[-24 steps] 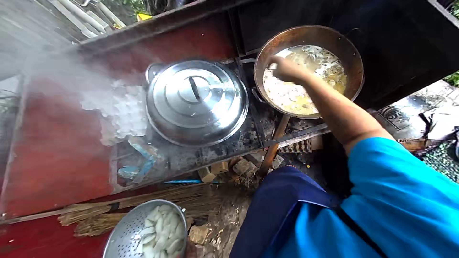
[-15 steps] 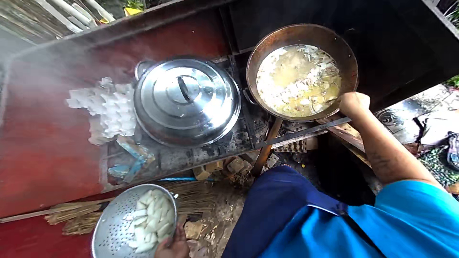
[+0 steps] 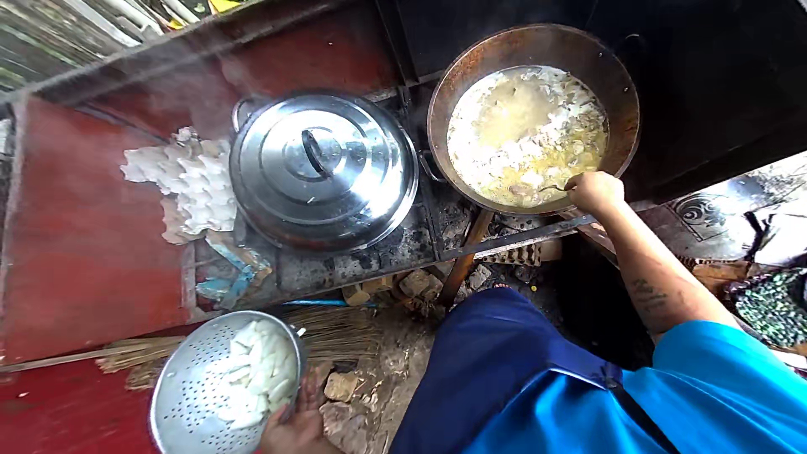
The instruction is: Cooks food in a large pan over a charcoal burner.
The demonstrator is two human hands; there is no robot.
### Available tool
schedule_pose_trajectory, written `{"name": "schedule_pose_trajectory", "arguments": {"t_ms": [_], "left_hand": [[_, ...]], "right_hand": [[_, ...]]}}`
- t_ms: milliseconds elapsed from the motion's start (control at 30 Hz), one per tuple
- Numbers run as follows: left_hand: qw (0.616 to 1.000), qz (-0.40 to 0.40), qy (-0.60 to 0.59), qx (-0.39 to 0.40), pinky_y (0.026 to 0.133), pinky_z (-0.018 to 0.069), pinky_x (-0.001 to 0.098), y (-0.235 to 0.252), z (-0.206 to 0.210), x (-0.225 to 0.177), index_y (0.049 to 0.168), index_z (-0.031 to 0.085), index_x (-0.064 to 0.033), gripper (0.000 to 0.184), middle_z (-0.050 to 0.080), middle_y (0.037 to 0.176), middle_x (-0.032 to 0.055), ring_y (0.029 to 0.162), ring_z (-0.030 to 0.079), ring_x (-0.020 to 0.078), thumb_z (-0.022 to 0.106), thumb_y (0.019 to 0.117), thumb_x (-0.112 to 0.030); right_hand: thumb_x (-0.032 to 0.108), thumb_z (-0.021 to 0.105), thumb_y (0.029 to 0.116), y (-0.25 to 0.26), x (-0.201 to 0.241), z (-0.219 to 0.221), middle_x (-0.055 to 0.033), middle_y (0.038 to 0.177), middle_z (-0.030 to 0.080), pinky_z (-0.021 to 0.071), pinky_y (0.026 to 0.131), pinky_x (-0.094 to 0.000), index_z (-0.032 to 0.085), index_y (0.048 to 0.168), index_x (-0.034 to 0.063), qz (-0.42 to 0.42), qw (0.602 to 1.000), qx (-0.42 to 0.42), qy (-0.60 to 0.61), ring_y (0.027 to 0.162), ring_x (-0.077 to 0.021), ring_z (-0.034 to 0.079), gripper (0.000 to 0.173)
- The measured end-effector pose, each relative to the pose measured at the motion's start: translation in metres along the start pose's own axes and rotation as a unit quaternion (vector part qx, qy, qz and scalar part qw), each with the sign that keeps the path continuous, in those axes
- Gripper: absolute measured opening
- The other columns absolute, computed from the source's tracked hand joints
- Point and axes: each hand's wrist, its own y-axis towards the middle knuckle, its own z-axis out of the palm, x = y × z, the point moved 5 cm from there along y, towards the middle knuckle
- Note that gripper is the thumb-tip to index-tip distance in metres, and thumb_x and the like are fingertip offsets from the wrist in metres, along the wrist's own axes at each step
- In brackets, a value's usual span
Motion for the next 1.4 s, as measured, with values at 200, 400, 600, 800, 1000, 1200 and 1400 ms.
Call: {"name": "schedule_pose_trajectory", "arguments": {"t_ms": [200,400,600,800,1000,1200,1400], "left_hand": [[1.0,0.005,0.006,-0.019,0.071,0.0613,0.0308,0.0,-0.018,0.002,0.113,0.047,-0.0072,0.02,0.067,0.095,0.0096,0.082,0.072,0.0182,0.03,0.1058,-0.014],[1.0,0.008,-0.005,-0.026,0.069,0.0617,0.0312,0.01,-0.036,0.004,0.111,0.047,-0.0075,0.021,0.069,0.093,0.0099,0.081,0.073,0.0187,0.028,0.1067,-0.016],[0.999,0.009,-0.009,-0.03,0.073,0.0612,0.0317,0.013,-0.042,0.003,0.114,0.047,-0.007,0.021,0.068,0.098,0.01,0.085,0.072,0.0185,0.029,0.1061,-0.015],[1.0,0.011,-0.004,-0.019,0.074,0.0608,0.0314,0.014,-0.04,0.004,0.114,0.046,-0.0071,0.02,0.067,0.097,0.0097,0.085,0.072,0.0183,0.029,0.106,-0.015],[1.0,0.01,-0.008,-0.023,0.072,0.0613,0.0315,0.015,-0.038,0.004,0.112,0.046,-0.008,0.018,0.067,0.096,0.0094,0.084,0.072,0.0184,0.03,0.1057,-0.014],[1.0,0.008,-0.015,-0.024,0.073,0.0616,0.0307,0.017,-0.041,0.006,0.113,0.046,-0.0073,0.02,0.068,0.096,0.0099,0.084,0.073,0.0182,0.029,0.1066,-0.014],[0.999,0.001,-0.013,-0.031,0.075,0.0608,0.0309,0.017,-0.04,0.007,0.114,0.046,-0.0074,0.02,0.066,0.098,0.0097,0.086,0.071,0.018,0.029,0.1066,-0.015]], "right_hand": [[0.014,0.058,0.0984,0.018,0.018,0.006,-0.0281,0.12,0.069,0.0469,0.085,-0.0756,0.075,0.116,0.0071,0.0,0.999,0.032,-0.03,0.114,-0.0518,0.063,0.025],[0.018,0.062,0.097,0.032,0.029,-0.014,-0.0278,0.117,0.069,0.0478,0.084,-0.0743,0.076,0.109,0.0069,0.005,0.996,0.039,-0.076,0.113,-0.051,0.064,0.022],[0.015,0.066,0.0935,0.03,0.031,-0.021,-0.0292,0.113,0.069,0.0478,0.081,-0.0741,0.075,0.101,0.0014,0.009,0.994,0.042,-0.099,0.111,-0.051,0.064,0.018],[0.011,0.062,0.0936,0.023,0.045,-0.008,-0.0291,0.116,0.068,0.0495,0.081,-0.0704,0.07,0.097,-0.0063,0.036,0.992,0.061,-0.108,0.112,-0.0483,0.065,0.019],[0.008,0.058,0.0958,0.027,0.054,0.007,-0.0306,0.122,0.066,0.0492,0.085,-0.07,0.068,0.106,-0.0088,0.038,0.992,0.064,-0.104,0.116,-0.0494,0.063,0.022],[0.014,0.06,0.0971,0.041,0.031,0.006,-0.0312,0.12,0.067,0.0468,0.085,-0.0761,0.073,0.111,0.0,0.018,0.997,0.038,-0.066,0.115,-0.053,0.062,0.024],[0.021,0.06,0.1017,0.005,-0.006,-0.039,-0.0283,0.118,0.069,0.0439,0.088,-0.0772,0.077,0.117,0.0113,0.004,0.996,-0.057,0.064,0.115,-0.0526,0.062,0.024]]}}
